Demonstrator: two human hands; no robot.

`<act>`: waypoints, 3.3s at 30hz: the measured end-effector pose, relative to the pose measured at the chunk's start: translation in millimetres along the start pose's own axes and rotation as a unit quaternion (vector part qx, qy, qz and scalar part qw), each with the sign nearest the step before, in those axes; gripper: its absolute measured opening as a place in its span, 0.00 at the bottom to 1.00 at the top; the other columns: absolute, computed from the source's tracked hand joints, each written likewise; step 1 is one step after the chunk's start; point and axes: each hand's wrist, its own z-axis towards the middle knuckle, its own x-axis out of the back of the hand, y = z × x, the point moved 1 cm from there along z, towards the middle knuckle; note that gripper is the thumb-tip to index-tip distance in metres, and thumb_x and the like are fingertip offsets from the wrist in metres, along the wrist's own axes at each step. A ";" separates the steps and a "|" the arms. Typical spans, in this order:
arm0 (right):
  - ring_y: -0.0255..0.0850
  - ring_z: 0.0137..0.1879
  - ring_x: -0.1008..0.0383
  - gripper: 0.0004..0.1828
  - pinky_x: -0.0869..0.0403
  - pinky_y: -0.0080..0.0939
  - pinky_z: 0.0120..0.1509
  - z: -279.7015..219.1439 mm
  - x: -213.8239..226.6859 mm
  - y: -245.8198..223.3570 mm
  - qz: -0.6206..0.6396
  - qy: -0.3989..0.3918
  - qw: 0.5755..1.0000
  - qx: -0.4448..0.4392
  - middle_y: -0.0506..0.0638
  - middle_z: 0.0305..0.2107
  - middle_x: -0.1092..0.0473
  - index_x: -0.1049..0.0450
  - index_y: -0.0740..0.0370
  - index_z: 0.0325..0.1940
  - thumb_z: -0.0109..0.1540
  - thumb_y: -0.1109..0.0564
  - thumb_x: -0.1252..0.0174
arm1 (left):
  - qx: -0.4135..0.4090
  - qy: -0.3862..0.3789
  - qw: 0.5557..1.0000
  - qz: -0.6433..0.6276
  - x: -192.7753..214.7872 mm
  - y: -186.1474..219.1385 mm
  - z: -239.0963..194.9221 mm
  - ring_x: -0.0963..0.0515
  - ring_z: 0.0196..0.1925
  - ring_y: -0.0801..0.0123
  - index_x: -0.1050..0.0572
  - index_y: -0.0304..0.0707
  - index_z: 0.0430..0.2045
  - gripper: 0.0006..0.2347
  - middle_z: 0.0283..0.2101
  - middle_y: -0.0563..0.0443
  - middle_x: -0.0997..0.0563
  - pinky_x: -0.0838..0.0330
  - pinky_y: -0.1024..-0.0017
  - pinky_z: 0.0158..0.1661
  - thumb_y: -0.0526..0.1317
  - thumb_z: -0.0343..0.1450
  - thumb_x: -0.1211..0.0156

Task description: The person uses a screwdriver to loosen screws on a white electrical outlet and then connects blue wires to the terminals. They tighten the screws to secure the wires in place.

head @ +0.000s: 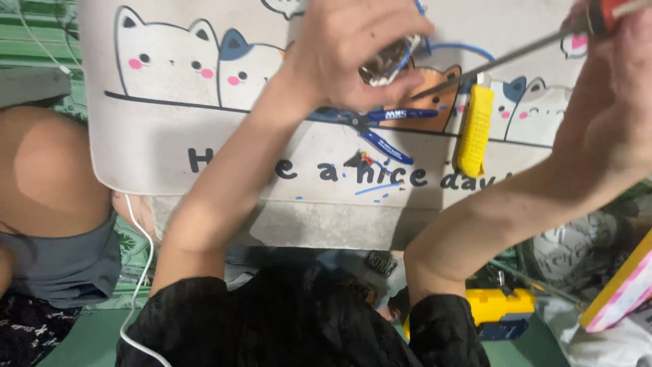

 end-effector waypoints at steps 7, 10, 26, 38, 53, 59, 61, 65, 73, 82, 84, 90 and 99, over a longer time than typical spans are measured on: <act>0.60 0.62 0.27 0.14 0.21 0.47 0.73 4.0 -1.5 -18.1 -0.097 0.052 0.990 -0.092 0.67 0.66 0.36 0.40 0.68 0.72 0.87 0.56 0.55 | 0.013 -0.013 0.995 -0.095 12.6 10.9 14.9 0.28 0.34 0.55 0.23 0.30 0.32 0.16 0.31 0.45 0.23 0.37 0.62 0.34 0.44 0.80 0.53; 0.53 0.62 0.21 0.18 0.14 0.41 0.68 8.4 -5.5 -23.0 -0.033 0.111 0.981 -0.157 0.64 0.63 0.31 0.39 0.67 0.71 0.81 0.55 0.47 | 0.007 -0.007 0.998 -0.068 12.7 13.7 19.6 0.30 0.31 0.59 0.23 0.31 0.28 0.17 0.27 0.48 0.25 0.43 0.66 0.31 0.47 0.80 0.45; 0.56 0.64 0.18 0.22 0.09 0.54 0.64 0.3 -6.8 -29.4 -0.064 0.171 0.973 -0.144 0.67 0.54 0.28 0.43 0.65 0.75 0.81 0.60 0.42 | -0.013 0.019 1.000 0.002 5.9 14.8 15.1 0.31 0.29 0.62 0.23 0.32 0.27 0.12 0.26 0.49 0.26 0.41 0.71 0.28 0.39 0.79 0.42; 0.53 0.49 0.16 0.25 0.08 0.52 0.48 19.1 -38.4 -56.5 -0.078 0.306 0.946 -0.069 0.65 0.46 0.29 0.43 0.67 0.61 0.72 0.58 0.33 | 0.051 0.088 0.995 -0.016 -1.6 13.4 7.3 0.31 0.25 0.66 0.24 0.31 0.25 0.12 0.23 0.50 0.28 0.38 0.75 0.26 0.39 0.78 0.44; 0.54 0.53 0.18 0.23 0.08 0.58 0.58 9.9 -27.7 -69.1 -0.030 0.263 0.962 -0.064 0.66 0.51 0.29 0.42 0.70 0.63 0.73 0.58 0.37 | 0.162 0.180 0.959 -0.149 8.1 9.1 10.1 0.23 0.33 0.58 0.23 0.27 0.32 0.07 0.30 0.44 0.20 0.27 0.68 0.37 0.35 0.76 0.41; 0.52 0.53 0.17 0.22 0.08 0.56 0.49 13.5 -34.0 -70.3 0.003 0.308 0.947 -0.085 0.64 0.45 0.27 0.41 0.66 0.60 0.71 0.54 0.39 | 0.145 0.164 0.965 -0.141 5.6 10.5 7.7 0.23 0.34 0.59 0.22 0.26 0.32 0.04 0.31 0.44 0.19 0.26 0.69 0.38 0.31 0.73 0.36; 0.58 0.41 0.16 0.19 0.11 0.47 0.44 17.5 -37.1 -75.5 0.028 0.274 0.956 -0.099 0.65 0.45 0.25 0.40 0.71 0.57 0.71 0.56 0.42 | 0.151 0.167 0.964 -0.140 8.9 13.2 10.2 0.23 0.35 0.57 0.22 0.26 0.32 0.02 0.31 0.44 0.20 0.27 0.67 0.38 0.27 0.72 0.36; 0.58 0.39 0.16 0.19 0.10 0.48 0.41 18.1 -33.3 -72.8 0.014 0.273 0.957 -0.092 0.66 0.40 0.24 0.36 0.73 0.46 0.71 0.52 0.41 | 0.148 0.164 0.965 -0.138 7.9 11.9 8.6 0.23 0.36 0.57 0.23 0.27 0.33 0.03 0.32 0.44 0.19 0.26 0.68 0.39 0.29 0.72 0.35; 0.53 0.43 0.16 0.24 0.07 0.54 0.47 18.5 -29.6 -62.9 0.032 0.312 0.944 -0.106 0.63 0.40 0.27 0.44 0.66 0.52 0.68 0.52 0.37 | 0.172 0.166 0.959 -0.155 7.8 12.1 7.1 0.24 0.36 0.58 0.25 0.28 0.35 0.02 0.32 0.44 0.22 0.25 0.71 0.35 0.28 0.74 0.37; 0.53 0.46 0.18 0.14 0.13 0.49 0.58 15.4 -39.0 -77.8 0.014 0.087 0.990 -0.108 0.58 0.42 0.28 0.39 0.66 0.55 0.71 0.58 0.44 | 0.321 0.200 0.855 -0.354 15.4 14.8 7.9 0.15 0.42 0.56 0.31 0.34 0.40 0.06 0.39 0.40 0.21 0.13 0.68 0.37 0.38 0.79 0.48; 0.54 0.46 0.18 0.15 0.14 0.48 0.57 14.6 -44.1 -81.3 -0.018 0.100 0.989 -0.104 0.59 0.42 0.27 0.39 0.67 0.56 0.71 0.58 0.44 | 0.339 0.216 0.831 -0.384 22.1 15.1 13.3 0.15 0.39 0.54 0.33 0.34 0.39 0.07 0.37 0.39 0.21 0.13 0.67 0.35 0.39 0.79 0.48; 0.56 0.44 0.18 0.15 0.16 0.50 0.55 17.7 -49.5 -88.5 -0.058 0.121 0.985 -0.113 0.64 0.41 0.27 0.40 0.67 0.56 0.71 0.58 0.44 | 0.436 0.329 0.627 -0.555 11.0 -19.1 -19.0 0.13 0.33 0.53 0.29 0.35 0.40 0.07 0.36 0.39 0.19 0.19 0.74 0.22 0.41 0.78 0.45; 0.44 0.48 0.19 0.20 0.15 0.38 0.56 31.7 -67.3 -86.8 -0.049 0.103 0.984 -0.137 0.54 0.43 0.28 0.36 0.65 0.60 0.67 0.68 0.37 | 0.413 0.088 0.557 -0.715 27.6 -3.9 -4.7 0.15 0.23 0.67 0.22 0.38 0.43 0.04 0.31 0.47 0.19 0.43 0.85 0.09 0.36 0.79 0.42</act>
